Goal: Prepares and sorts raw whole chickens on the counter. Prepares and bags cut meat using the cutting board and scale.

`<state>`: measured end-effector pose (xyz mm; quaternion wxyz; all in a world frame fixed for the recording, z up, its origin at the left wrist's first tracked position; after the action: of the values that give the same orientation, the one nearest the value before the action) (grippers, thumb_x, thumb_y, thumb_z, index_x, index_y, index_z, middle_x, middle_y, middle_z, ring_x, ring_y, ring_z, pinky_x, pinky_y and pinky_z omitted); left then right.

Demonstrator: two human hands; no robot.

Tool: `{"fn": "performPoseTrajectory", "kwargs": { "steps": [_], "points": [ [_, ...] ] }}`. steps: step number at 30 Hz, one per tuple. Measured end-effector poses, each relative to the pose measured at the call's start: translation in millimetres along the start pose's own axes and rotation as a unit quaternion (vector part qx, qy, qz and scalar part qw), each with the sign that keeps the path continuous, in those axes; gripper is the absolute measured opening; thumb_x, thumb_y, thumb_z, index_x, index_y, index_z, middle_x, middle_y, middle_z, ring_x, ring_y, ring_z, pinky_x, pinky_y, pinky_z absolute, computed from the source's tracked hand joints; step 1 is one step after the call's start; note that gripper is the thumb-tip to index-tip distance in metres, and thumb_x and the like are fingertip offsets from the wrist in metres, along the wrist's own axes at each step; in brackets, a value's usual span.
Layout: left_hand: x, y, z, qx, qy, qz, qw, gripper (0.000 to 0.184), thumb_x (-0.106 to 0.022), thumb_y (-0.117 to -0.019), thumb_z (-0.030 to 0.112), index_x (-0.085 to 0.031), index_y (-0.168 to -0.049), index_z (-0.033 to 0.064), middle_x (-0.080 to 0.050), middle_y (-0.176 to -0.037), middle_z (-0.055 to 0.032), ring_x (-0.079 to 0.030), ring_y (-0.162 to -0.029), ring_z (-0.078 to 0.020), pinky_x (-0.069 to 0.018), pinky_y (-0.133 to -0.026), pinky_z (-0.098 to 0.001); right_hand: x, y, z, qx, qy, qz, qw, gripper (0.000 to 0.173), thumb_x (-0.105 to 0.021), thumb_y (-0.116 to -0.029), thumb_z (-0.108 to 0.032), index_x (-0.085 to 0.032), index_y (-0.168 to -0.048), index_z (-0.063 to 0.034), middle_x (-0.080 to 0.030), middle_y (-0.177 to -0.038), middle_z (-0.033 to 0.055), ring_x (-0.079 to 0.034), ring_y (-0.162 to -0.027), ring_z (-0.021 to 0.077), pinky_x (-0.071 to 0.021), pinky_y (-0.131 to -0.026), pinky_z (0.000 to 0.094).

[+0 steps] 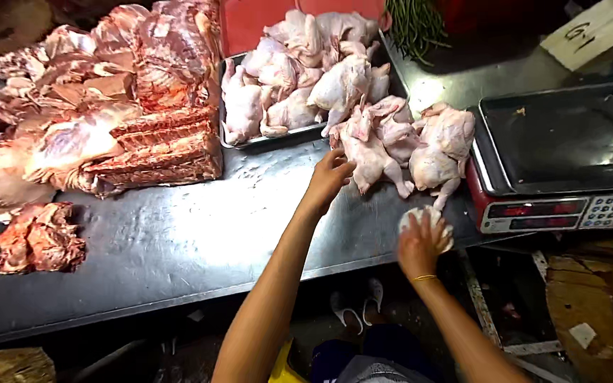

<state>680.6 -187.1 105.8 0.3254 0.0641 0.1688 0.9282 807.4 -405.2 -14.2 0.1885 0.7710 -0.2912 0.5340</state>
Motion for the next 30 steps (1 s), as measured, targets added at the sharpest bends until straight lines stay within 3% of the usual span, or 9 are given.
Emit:
{"fn": "performPoseTrajectory", "kwargs": {
  "steps": [4,6,9,14,20,24,26,28,30],
  "points": [
    [44.1,79.6,-10.1,-0.086,0.122,0.117,0.982,0.033,-0.047,-0.1024,0.007,-0.056,-0.134,0.0022,-0.067,-0.121,-0.014,-0.071,-0.093,-0.0226,-0.0615,-0.082,-0.0397,-64.8,22.6,-181.8,0.14,-0.098,0.012,0.985,0.033,-0.054,-0.0994,-0.027,-0.073,-0.121,-0.0114,-0.067,-0.133,0.0149,-0.053,-0.134,0.0409,-0.0357,-0.111,0.0681],
    [59.8,121.4,-43.8,-0.069,0.118,0.168,0.976,0.034,-0.049,-0.1011,0.01,-0.055,-0.132,-0.0037,-0.068,-0.118,-0.0161,-0.072,-0.089,-0.0237,-0.063,-0.079,-0.0395,-87.2,43.2,-227.4,0.227,-0.187,-0.185,0.938,0.04,-0.051,-0.1024,-0.027,-0.068,-0.133,-0.0067,-0.059,-0.147,0.0148,-0.035,-0.15,0.0399,-0.0128,-0.124,0.0669],
    [84.6,198.4,-111.0,-0.018,0.095,0.201,0.975,0.035,-0.051,-0.098,0.012,-0.057,-0.129,-0.0031,-0.07,-0.116,-0.0114,-0.073,-0.084,-0.0196,-0.0631,-0.076,-0.0362,-78.5,61.8,-150.0,0.295,-0.158,-0.219,0.917,0.038,-0.047,-0.1061,-0.038,-0.067,-0.137,-0.0288,-0.046,-0.16,0.0,-0.025,-0.155,0.0349,-0.0102,-0.124,0.0679],
    [97.3,287.6,-201.5,0.125,0.168,0.239,0.948,0.025,-0.04,-0.1036,0.003,-0.054,-0.124,0.0017,-0.073,-0.106,-0.0057,-0.073,-0.078,-0.014,-0.0627,-0.069,-0.0315,0.3,10.3,38.4,0.025,-0.051,0.005,0.998,0.04,-0.049,-0.105,-0.03,-0.067,-0.137,-0.0157,-0.05,-0.155,0.0154,-0.031,-0.15,0.0455,-0.0164,-0.121,0.0709],
    [50.6,224.7,-193.0,0.096,0.074,0.111,0.986,0.03,-0.047,-0.1024,0.008,-0.052,-0.131,-0.0005,-0.069,-0.114,-0.0073,-0.072,-0.084,-0.0154,-0.0626,-0.073,-0.0349,-30.4,69.1,-56.4,0.062,-0.245,0.038,0.967,0.022,-0.065,-0.0953,-0.015,-0.08,-0.112,-0.0136,-0.069,-0.134,0.0048,-0.052,-0.14,0.0298,-0.0299,-0.122,0.0564],
    [26.7,194.0,-175.4,0.098,0.042,0.04,0.994,0.052,-0.039,-0.1065,0.021,-0.026,-0.155,0.0065,-0.056,-0.136,-0.0096,-0.072,-0.1,-0.0214,-0.0634,-0.079,-0.0411,0.3,74.6,-98.4,-0.058,-0.591,-0.117,0.796,0.027,-0.06,-0.1009,-0.008,-0.069,-0.123,0.0058,-0.071,-0.12,0.0201,-0.068,-0.113,0.0247,-0.052,-0.103,0.0409],
    [8.8,181.3,-155.1,0.086,0.107,-0.009,0.99,0.042,-0.031,-0.1085,0.033,-0.036,-0.145,0.0141,-0.066,-0.124,-0.0045,-0.072,-0.097,-0.0214,-0.0629,-0.081,-0.0438,25.0,77.3,-108.6,-0.074,-0.665,-0.175,0.723,0.033,-0.053,-0.1057,-0.01,-0.06,-0.132,0.008,-0.069,-0.12,0.0243,-0.068,-0.108,0.0272,-0.0528,-0.098,0.0435],
    [-3.7,171.0,-132.1,0.072,0.138,-0.014,0.988,0.037,-0.023,-0.1079,0.035,-0.053,-0.123,0.0188,-0.074,-0.1,0.0062,-0.072,-0.09,-0.0096,-0.0619,-0.078,-0.0334,43.1,75.4,-109.2,-0.039,-0.618,-0.163,0.768,0.034,-0.052,-0.1052,-0.009,-0.062,-0.135,0.0048,-0.066,-0.129,0.0226,-0.064,-0.12,0.0301,-0.0477,-0.106,0.0471],
    [-11.0,156.2,-113.4,0.048,0.096,0.03,0.994,0.03,-0.022,-0.1069,0.015,-0.049,-0.118,0.0134,-0.069,-0.089,0.0071,-0.069,-0.08,-0.005,-0.061,-0.071,-0.0277,61.4,70.7,-105.6,0.018,-0.583,-0.077,0.809,0.044,-0.054,-0.0937,0.003,-0.062,-0.137,0.0025,-0.059,-0.14,0.0243,-0.055,-0.133,0.0354,-0.0424,-0.113,0.0516]
  ]
}}
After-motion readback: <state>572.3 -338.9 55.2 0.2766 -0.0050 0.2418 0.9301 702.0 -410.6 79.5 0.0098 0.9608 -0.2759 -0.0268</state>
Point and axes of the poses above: each hand's wrist, its own y-axis away from the middle knuckle, its own x-axis out of the back of the hand, z = x × y, the point moved 7 cm from there along -y, towards the middle knuckle
